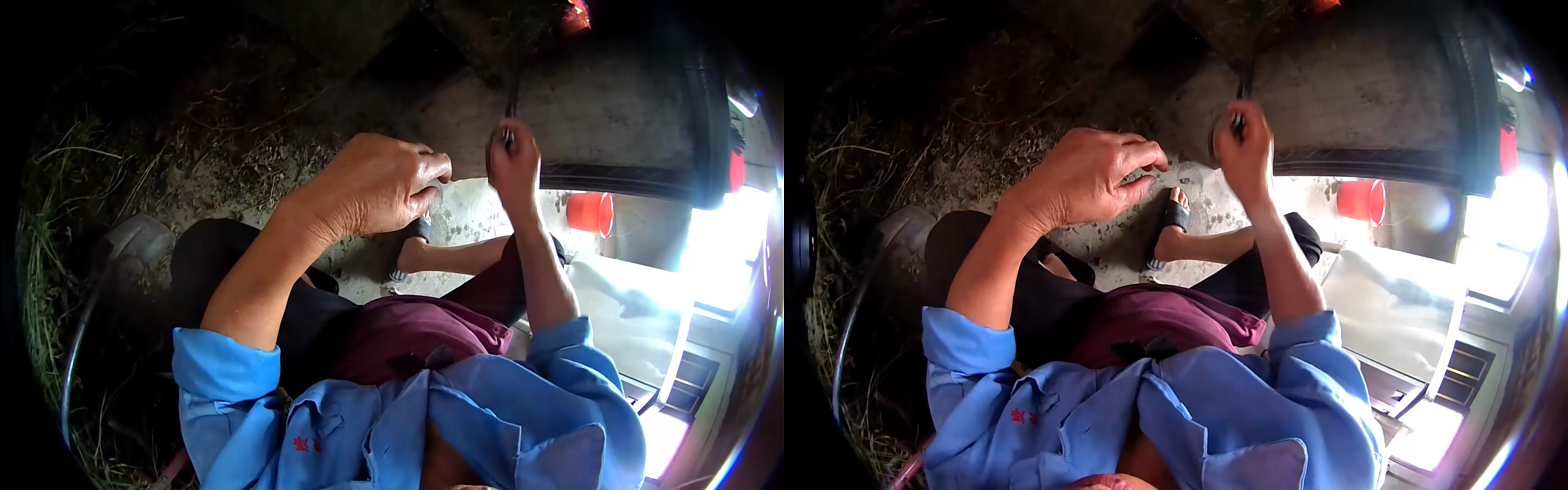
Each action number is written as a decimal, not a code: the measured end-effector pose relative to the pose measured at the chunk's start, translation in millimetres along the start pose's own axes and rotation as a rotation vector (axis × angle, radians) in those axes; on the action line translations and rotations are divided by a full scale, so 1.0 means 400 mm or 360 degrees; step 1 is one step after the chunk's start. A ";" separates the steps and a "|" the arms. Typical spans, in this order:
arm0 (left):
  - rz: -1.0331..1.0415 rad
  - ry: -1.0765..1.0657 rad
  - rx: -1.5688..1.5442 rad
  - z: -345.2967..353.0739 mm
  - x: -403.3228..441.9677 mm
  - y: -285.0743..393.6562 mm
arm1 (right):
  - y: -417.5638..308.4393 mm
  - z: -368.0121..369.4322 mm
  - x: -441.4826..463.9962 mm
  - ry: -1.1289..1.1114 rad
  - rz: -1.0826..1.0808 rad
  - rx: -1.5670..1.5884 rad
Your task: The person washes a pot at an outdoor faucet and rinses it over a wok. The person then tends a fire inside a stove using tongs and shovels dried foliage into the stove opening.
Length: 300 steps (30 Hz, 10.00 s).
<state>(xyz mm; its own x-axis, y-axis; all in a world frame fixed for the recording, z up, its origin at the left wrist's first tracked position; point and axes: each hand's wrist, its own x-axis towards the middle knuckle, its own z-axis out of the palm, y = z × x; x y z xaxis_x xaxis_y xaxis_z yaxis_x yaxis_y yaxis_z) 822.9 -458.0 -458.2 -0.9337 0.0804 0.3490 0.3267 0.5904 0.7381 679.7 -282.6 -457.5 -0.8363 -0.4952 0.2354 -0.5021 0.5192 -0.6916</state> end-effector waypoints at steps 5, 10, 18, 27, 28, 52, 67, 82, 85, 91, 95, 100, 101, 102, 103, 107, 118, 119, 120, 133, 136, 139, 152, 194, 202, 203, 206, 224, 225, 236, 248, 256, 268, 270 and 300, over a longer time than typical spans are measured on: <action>-0.0028 -0.0068 0.0139 -0.001 -0.007 -0.010 | -0.023 0.070 0.255 0.0305 0.0196 0.0161; -0.0042 -0.0180 0.0310 -0.005 -0.012 -0.020 | 0.097 0.054 0.564 0.0198 0.0505 -0.0050; -0.0095 -0.0256 0.0348 -0.006 -0.021 -0.027 | 0.230 -0.019 0.878 0.0350 0.0661 -0.0027; -0.0160 -0.0394 0.0510 0.014 -0.037 -0.042 | 0.272 -0.039 0.979 0.0410 0.0603 0.0083; -0.0191 -0.0445 0.0530 0.012 -0.034 -0.038 | 0.264 -0.041 0.974 0.0431 0.0575 0.0112; -0.0384 -0.0502 0.0524 0.018 -0.059 -0.031 | -0.084 -0.111 -0.202 -0.0367 0.0439 0.0484; -0.0498 -0.0442 0.0558 0.045 -0.064 -0.087 | 0.118 -0.174 -0.074 -0.0649 0.0819 0.1471; -0.0534 -0.0616 0.0647 0.062 -0.070 -0.100 | 0.099 -0.174 -0.026 -0.0486 0.0815 0.1388; -0.0549 -0.0609 0.0655 0.066 -0.070 -0.115 | 0.078 -0.149 0.043 -0.0401 0.0837 0.1294; -0.0584 -0.0587 0.0662 0.057 -0.077 -0.125 | 0.075 -0.090 0.155 0.0025 0.0764 0.1596; -0.0573 -0.0603 0.0618 0.053 -0.082 -0.127 | 0.021 -0.052 0.169 -0.0044 0.0601 0.1769; -0.0603 -0.0621 0.0604 0.047 -0.087 -0.120 | -0.020 -0.025 0.110 -0.0125 0.0613 0.1483; -0.0586 -0.0597 0.0600 0.049 -0.087 -0.119 | -0.028 -0.018 0.113 -0.0121 0.0620 0.1480; -0.0568 -0.0571 0.0598 0.050 -0.088 -0.118 | -0.041 -0.010 0.129 -0.0111 0.0620 0.1500; -0.0566 -0.0574 0.0596 0.052 -0.089 -0.120 | -0.052 -0.004 0.151 -0.0102 0.0617 0.1521; -0.0555 -0.0555 0.0543 0.052 -0.093 -0.132 | -0.043 -0.006 0.327 -0.0117 0.0541 0.1332; -0.0444 -0.0416 0.0532 0.061 -0.082 -0.140 | -0.064 -0.062 0.286 -0.0148 0.0416 0.1113; -0.0464 -0.0451 0.0550 0.058 -0.080 -0.135 | -0.068 -0.059 0.206 -0.0103 0.0292 0.0924; -0.0486 -0.0490 0.0568 0.058 -0.079 -0.130 | -0.063 -0.062 0.128 -0.0057 0.0172 0.0737; -0.0667 -0.0789 0.0650 0.074 -0.069 -0.111 | 0.080 -0.070 -0.036 -0.0257 0.0733 0.1389; -0.0715 -0.0763 0.0680 0.076 -0.069 -0.130 | 0.054 -0.047 0.063 -0.0126 0.0776 0.1269; -0.0698 -0.0693 0.0607 0.075 -0.075 -0.134 | 0.018 -0.023 0.105 0.0172 0.0629 0.1573; -0.0659 -0.1018 0.0675 0.081 -0.092 -0.088 | 0.029 -0.215 -0.231 -0.0588 0.0576 -0.0029; -0.0513 -0.1621 0.0745 0.255 -0.162 0.002 | 0.067 0.282 0.175 -0.1703 -0.0054 0.0152; -0.0585 -0.1520 0.0718 0.276 -0.148 -0.001 | 0.039 0.666 0.271 -0.1800 -0.0385 -0.0019; -0.0631 -0.1525 0.0685 0.277 -0.145 -0.001 | 0.032 0.675 0.269 -0.1896 -0.0436 -0.0024; -0.0614 -0.1558 0.0603 0.255 -0.140 0.002 | 0.045 0.630 0.262 -0.2135 -0.0586 -0.0232; -0.0620 -0.1725 0.0523 0.271 -0.130 -0.015 | 0.138 0.592 0.466 -0.2431 -0.1238 -0.1279; -0.0614 -0.1729 0.0529 0.267 -0.127 -0.017 | 0.148 0.601 0.464 -0.2431 -0.1225 -0.1265; -0.0660 -0.1559 0.0730 0.288 -0.145 -0.021 | 0.207 0.650 0.261 -0.2224 -0.0876 -0.0921; -0.0848 -0.1561 0.0590 0.238 -0.093 -0.045 | 0.142 0.326 0.096 -0.1472 -0.0957 -0.0665; -0.0504 -0.1242 0.0778 0.237 -0.132 -0.075 | 0.023 0.019 -0.052 -0.1086 -0.0566 -0.0527; -0.0617 -0.1494 0.0575 0.191 -0.100 -0.047 | -0.055 -0.204 -0.217 -0.0636 0.0149 -0.0441; -0.0599 -0.1492 0.0571 0.192 -0.097 -0.042 | -0.042 -0.195 -0.202 -0.0561 0.0222 -0.0322; -0.0702 -0.1393 0.0547 0.187 -0.096 -0.048 | -0.047 -0.126 -0.201 -0.0234 0.0440 0.0277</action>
<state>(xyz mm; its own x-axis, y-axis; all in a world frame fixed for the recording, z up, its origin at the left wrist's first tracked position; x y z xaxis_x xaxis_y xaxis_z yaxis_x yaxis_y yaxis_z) 841.6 -412.3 -529.0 -0.7849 0.2757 -0.5549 -0.0009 0.8951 0.4459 745.3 -217.2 -429.0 -0.8883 -0.4542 -0.0686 -0.2059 0.5272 -0.8244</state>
